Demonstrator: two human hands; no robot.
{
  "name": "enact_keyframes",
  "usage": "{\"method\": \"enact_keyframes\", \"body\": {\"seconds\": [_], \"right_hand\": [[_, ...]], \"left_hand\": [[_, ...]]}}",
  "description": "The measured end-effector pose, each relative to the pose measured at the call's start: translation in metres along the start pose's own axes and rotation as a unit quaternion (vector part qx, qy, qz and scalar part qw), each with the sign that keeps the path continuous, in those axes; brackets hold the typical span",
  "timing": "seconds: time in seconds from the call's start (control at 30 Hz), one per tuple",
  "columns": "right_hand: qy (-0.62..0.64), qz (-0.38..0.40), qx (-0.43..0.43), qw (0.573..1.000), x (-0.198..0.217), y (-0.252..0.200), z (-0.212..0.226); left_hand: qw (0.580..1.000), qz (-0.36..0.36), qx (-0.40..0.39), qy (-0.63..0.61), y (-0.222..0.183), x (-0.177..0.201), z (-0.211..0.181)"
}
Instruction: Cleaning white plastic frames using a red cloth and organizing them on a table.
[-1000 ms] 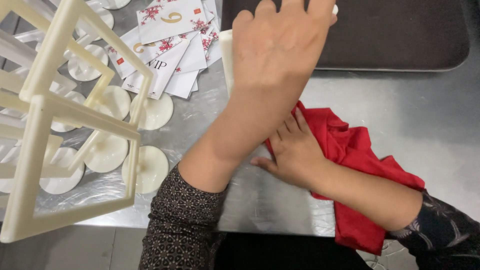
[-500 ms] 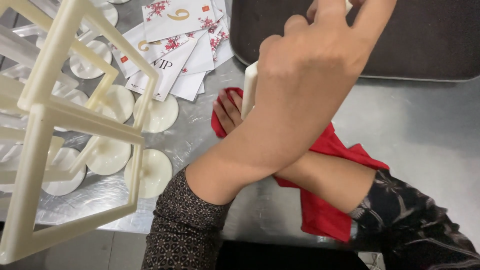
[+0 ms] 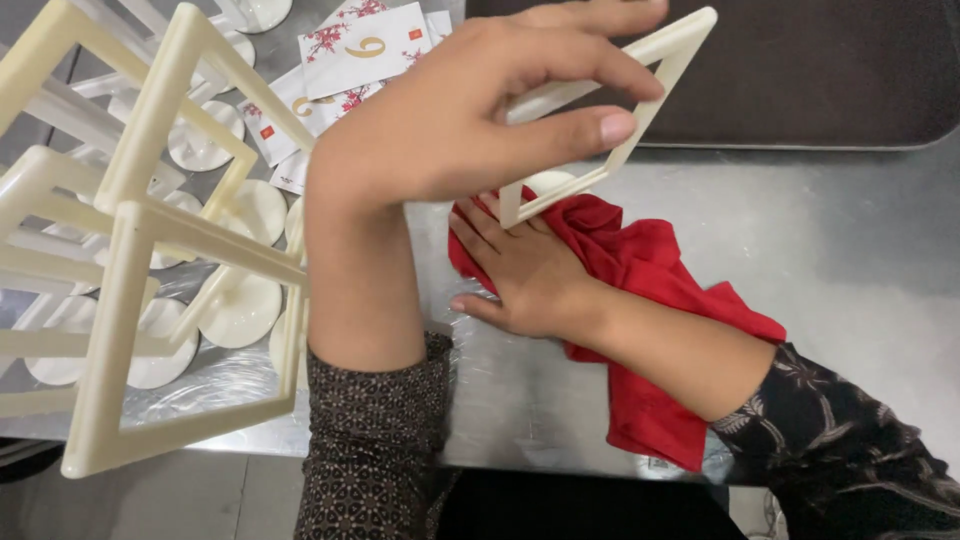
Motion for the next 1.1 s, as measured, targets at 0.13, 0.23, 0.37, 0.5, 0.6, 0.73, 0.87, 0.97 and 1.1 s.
{"method": "enact_keyframes", "body": {"seconds": [0.13, 0.23, 0.37, 0.5, 0.6, 0.73, 0.87, 0.97, 1.1], "right_hand": [[0.023, 0.012, 0.038, 0.999, 0.008, -0.017, -0.012], [0.016, 0.002, 0.042, 0.999, 0.017, -0.036, -0.021], [0.007, -0.009, 0.041, 0.999, 0.037, -0.070, -0.038], [0.029, 0.010, -0.022, 0.999, 0.048, -0.096, -0.070], [0.045, 0.024, -0.055, 0.997, 0.058, -0.093, -0.083], [0.052, 0.044, -0.107, 0.992, 0.052, -0.088, -0.097], [0.142, 0.106, -0.146, 0.973, 0.052, -0.067, -0.107], [0.043, 0.070, -0.167, 0.982, 0.054, -0.041, -0.109], [0.161, 0.013, -0.130, 0.978, 0.069, -0.034, -0.103]], "left_hand": [[0.974, -0.054, -0.080, -0.205, 0.022, -0.026, 0.030], [0.943, -0.138, -0.112, -0.283, 0.030, -0.053, 0.036], [0.942, -0.251, -0.201, -0.095, 0.049, -0.057, 0.011], [0.932, -0.331, -0.146, 0.007, 0.053, -0.064, -0.007], [0.909, -0.396, -0.099, 0.080, 0.056, -0.073, -0.007], [0.900, -0.379, -0.116, 0.183, 0.056, -0.074, -0.003], [0.916, -0.233, -0.172, 0.279, 0.051, -0.069, 0.005], [0.856, -0.279, -0.152, 0.408, 0.057, -0.082, 0.016], [0.798, -0.357, -0.115, 0.471, 0.064, -0.094, 0.014]]}}
Point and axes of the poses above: each hand's wrist, its own y-axis towards the middle knuckle, its own x-axis out of the back of the hand, z = x × y, the point moved 3 cm from there along y, towards the middle knuckle, and after that the axes turned 12 degrees about -x, right-handed, at the moved point
